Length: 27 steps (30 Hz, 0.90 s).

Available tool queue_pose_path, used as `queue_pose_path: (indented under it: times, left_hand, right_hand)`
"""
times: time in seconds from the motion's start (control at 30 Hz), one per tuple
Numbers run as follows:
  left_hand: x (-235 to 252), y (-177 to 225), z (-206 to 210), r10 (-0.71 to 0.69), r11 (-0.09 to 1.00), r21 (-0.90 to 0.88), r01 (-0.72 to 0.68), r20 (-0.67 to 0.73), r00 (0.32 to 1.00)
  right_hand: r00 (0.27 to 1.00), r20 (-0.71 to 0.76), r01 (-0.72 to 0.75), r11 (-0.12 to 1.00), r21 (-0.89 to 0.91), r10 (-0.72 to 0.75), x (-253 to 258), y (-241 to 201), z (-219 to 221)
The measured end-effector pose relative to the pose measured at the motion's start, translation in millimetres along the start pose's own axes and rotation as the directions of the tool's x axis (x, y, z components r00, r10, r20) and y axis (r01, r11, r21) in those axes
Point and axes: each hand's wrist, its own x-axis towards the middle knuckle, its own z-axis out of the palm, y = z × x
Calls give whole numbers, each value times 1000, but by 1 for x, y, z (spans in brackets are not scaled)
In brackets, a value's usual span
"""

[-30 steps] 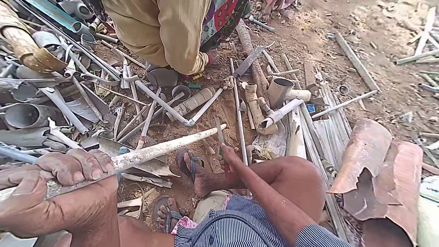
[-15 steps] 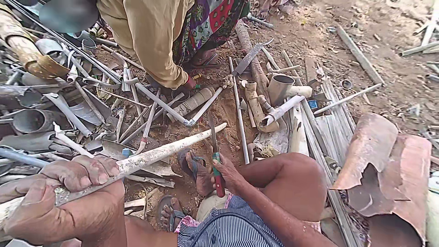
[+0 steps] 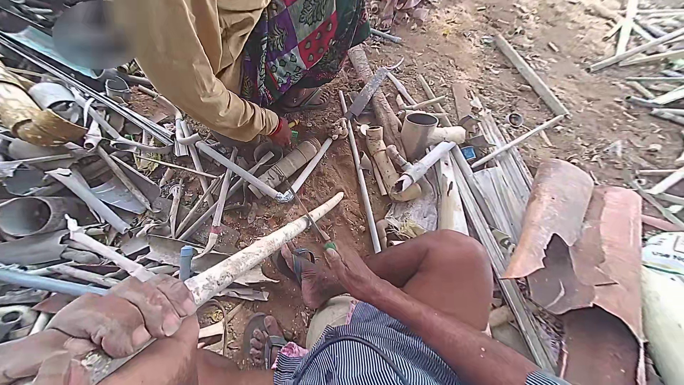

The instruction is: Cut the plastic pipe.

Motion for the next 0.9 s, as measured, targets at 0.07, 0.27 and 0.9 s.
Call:
queue_pose_path:
  times: [0.07, 0.27, 0.9]
  left_hand:
    - [0, 2, 1, -5, 1000, -8, 6, 26, 1000]
    - [-3, 8, 16, 1, 999, -49, 3, 89, 996]
    - [7, 0, 3, -36, 992, 121, 46, -85, 996]
  right_hand:
    - [990, 49, 132, 991, -37, -130, -19, -33, 4]
    - [977, -30, -212, 966, -151, 210, 31, 51, -24]
    - [979, 71, 191, 981, 16, -192, -2, -37, 5]
